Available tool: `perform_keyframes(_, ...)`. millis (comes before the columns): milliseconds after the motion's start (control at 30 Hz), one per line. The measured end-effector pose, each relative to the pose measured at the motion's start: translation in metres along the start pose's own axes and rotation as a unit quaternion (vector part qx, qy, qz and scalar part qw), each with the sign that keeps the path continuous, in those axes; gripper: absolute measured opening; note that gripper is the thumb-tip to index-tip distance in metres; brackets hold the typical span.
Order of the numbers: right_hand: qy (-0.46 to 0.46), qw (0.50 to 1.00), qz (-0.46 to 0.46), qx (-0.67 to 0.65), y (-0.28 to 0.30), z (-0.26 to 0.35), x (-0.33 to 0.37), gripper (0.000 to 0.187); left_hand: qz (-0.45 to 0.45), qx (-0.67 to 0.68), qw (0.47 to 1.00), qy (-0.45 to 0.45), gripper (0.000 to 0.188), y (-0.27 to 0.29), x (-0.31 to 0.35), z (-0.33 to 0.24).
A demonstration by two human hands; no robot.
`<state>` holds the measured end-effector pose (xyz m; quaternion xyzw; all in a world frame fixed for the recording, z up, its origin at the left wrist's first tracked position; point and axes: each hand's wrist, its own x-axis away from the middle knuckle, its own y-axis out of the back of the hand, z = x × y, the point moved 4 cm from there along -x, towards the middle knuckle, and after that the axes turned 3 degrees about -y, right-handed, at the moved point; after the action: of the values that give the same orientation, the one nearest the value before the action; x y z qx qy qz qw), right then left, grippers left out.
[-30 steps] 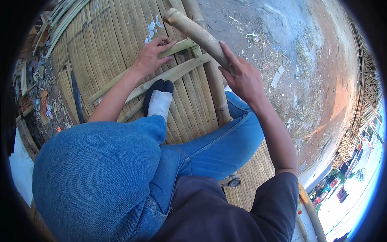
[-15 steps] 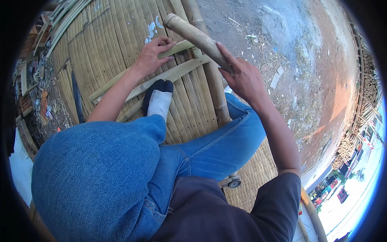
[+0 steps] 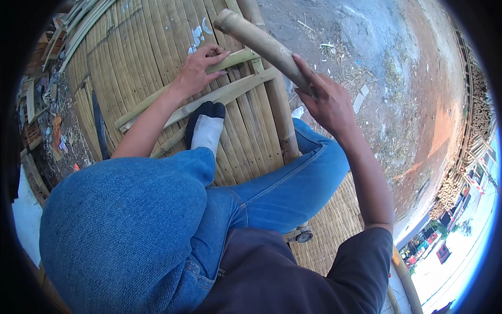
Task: The person fits thin bamboo strips into a wooden frame and uses a bamboo pole to push the strips into place by hand.
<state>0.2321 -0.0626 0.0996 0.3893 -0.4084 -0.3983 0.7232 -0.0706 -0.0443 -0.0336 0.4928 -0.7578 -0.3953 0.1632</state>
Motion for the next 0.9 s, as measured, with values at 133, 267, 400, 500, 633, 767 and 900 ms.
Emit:
perform_keyframes(133, 0.008, 0.994, 0.059, 0.096, -0.005, -0.017, 0.002, 0.077, 0.001, 0.027, 1.000, 0.012, 0.055, 0.003, -0.002, 0.000)
perform_keyframes(267, 0.076, 0.990, -0.112, -0.046, 0.007, -0.014, 0.011, 0.076, -0.022, 0.013, 1.000, -0.004, 0.054, 0.004, 0.000, 0.000)
perform_keyframes(400, 0.045, 0.993, 0.013, 0.104, 0.006, -0.033, -0.004, 0.079, 0.005, 0.023, 1.000, 0.019, 0.056, 0.001, -0.004, 0.000)
perform_keyframes(500, 0.053, 0.995, -0.079, -0.023, 0.014, -0.027, -0.002, 0.079, -0.015, 0.034, 0.999, -0.005, 0.057, 0.000, -0.001, 0.001)
perform_keyframes(633, 0.047, 0.994, 0.011, 0.099, 0.003, -0.038, 0.002, 0.076, -0.006, 0.024, 1.000, 0.003, 0.057, 0.002, -0.003, 0.000)
perform_keyframes(767, 0.086, 0.984, -0.145, -0.064, 0.007, -0.027, 0.011, 0.073, -0.007, 0.016, 1.000, -0.002, 0.057, 0.003, -0.003, 0.002)
perform_keyframes(900, 0.035, 0.996, 0.005, 0.087, 0.002, -0.035, 0.006, 0.073, -0.004, 0.010, 1.000, 0.007, 0.056, 0.001, -0.002, 0.001)
